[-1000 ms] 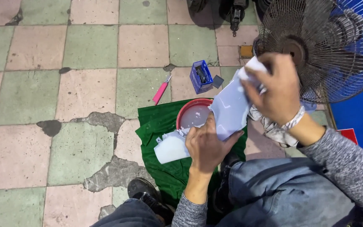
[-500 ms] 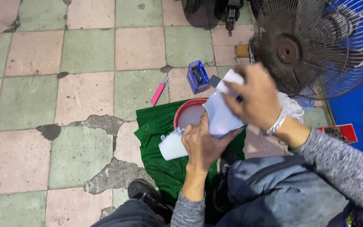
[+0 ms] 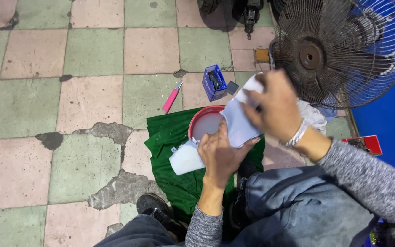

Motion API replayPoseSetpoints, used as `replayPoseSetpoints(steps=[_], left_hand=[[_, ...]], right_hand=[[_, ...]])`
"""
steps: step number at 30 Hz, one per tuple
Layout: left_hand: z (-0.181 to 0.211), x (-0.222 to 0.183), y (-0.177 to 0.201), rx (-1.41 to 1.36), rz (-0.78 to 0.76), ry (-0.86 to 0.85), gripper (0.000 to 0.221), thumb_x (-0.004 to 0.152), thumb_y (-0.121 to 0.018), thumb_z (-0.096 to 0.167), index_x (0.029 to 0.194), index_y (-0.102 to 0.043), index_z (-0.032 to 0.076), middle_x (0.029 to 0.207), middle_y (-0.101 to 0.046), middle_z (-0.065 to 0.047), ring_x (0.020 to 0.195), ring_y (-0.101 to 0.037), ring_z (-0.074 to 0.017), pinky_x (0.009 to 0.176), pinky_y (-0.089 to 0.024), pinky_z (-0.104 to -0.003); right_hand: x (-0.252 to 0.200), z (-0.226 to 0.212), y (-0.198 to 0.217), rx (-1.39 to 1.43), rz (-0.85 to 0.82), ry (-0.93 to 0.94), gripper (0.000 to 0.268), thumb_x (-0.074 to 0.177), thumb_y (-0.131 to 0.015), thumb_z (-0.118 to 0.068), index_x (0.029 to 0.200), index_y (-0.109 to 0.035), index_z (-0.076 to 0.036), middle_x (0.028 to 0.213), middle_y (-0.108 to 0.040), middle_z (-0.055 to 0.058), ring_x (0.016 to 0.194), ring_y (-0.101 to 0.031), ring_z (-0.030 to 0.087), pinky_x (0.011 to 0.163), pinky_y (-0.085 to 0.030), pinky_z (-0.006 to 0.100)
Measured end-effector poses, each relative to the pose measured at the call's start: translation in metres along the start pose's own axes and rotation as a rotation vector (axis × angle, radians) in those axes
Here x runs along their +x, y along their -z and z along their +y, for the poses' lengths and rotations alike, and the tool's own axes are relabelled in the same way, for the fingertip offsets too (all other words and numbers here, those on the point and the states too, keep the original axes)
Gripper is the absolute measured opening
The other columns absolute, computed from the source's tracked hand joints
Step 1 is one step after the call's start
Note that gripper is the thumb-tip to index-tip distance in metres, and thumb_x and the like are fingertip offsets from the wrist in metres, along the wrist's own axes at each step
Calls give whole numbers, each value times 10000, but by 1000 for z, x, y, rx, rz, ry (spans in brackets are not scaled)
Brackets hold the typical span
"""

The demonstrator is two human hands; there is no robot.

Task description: The person sands a plastic part by hand using a small piece of sandpaper, repeatedly dipping the sandpaper into a bucket of water and wiping the surface of the part.

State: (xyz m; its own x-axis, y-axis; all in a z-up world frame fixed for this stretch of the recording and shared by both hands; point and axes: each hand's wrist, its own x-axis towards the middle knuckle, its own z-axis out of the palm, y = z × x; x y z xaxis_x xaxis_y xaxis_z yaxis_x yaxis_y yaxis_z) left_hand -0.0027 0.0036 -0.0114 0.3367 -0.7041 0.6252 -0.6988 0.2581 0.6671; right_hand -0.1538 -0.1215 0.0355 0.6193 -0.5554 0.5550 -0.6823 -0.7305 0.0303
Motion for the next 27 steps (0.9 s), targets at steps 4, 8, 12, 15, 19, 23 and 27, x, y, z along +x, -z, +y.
replayPoseSetpoints(steps=[4, 8, 12, 15, 19, 23, 27], left_hand=[[-9, 5, 5, 6, 37, -1, 875, 595, -871, 625, 1121, -699, -52, 654, -684, -186, 568, -692, -345, 618, -492, -387], [-8, 5, 8, 53, 77, -23, 847, 592, -871, 635, 1075, -704, -41, 645, -675, -167, 553, -682, -316, 611, -489, -373], [-18, 7, 8, 56, 57, 48, 934, 502, -893, 662, 1118, -699, -13, 578, -651, -157, 540, -685, -343, 630, -507, -383], [-19, 8, 11, 63, 44, 60, 882, 555, -883, 648, 1095, -689, -21, 588, -653, -176, 552, -692, -353, 628, -502, -396], [-14, 11, 19, 57, -2, 91, 884, 552, -897, 622, 1111, -677, -27, 607, -670, -201, 574, -702, -375, 650, -504, -397], [-19, 16, 20, 49, -68, 207, 905, 537, -879, 635, 1122, -675, -25, 620, -688, -235, 623, -724, -410, 715, -511, -409], [-18, 16, 23, 45, -134, 271, 919, 532, -862, 660, 1138, -676, -6, 643, -697, -263, 663, -736, -428, 751, -510, -398]], right_hand=[[10, -2, 5, 33, -30, 16, 213, 855, -772, -285, 1037, -752, -177, 1086, -633, 139, 928, -624, 334, 768, -497, 436], [9, 22, 12, -35, 44, -15, 225, 897, -842, -218, 1076, -756, -112, 1146, -627, 181, 990, -614, 359, 824, -498, 444], [3, -31, 20, 124, -108, 34, 184, 881, -762, -279, 1044, -758, -194, 1109, -648, 113, 995, -640, 325, 829, -511, 411], [9, 25, 2, 20, 15, 59, 192, 893, -828, -194, 1071, -774, -147, 1132, -655, 166, 1005, -643, 361, 854, -510, 449], [4, 7, 18, 57, 27, 16, 181, 935, -811, -187, 1094, -772, -109, 1156, -649, 188, 1041, -630, 377, 879, -503, 458], [10, -3, 15, 92, -48, 99, 207, 914, -764, -242, 1107, -767, -170, 1166, -666, 157, 1029, -642, 353, 871, -503, 450], [-1, 44, -4, 79, 58, 50, 227, 979, -791, -261, 1146, -772, -110, 1208, -637, 183, 1063, -616, 376, 902, -488, 468]])
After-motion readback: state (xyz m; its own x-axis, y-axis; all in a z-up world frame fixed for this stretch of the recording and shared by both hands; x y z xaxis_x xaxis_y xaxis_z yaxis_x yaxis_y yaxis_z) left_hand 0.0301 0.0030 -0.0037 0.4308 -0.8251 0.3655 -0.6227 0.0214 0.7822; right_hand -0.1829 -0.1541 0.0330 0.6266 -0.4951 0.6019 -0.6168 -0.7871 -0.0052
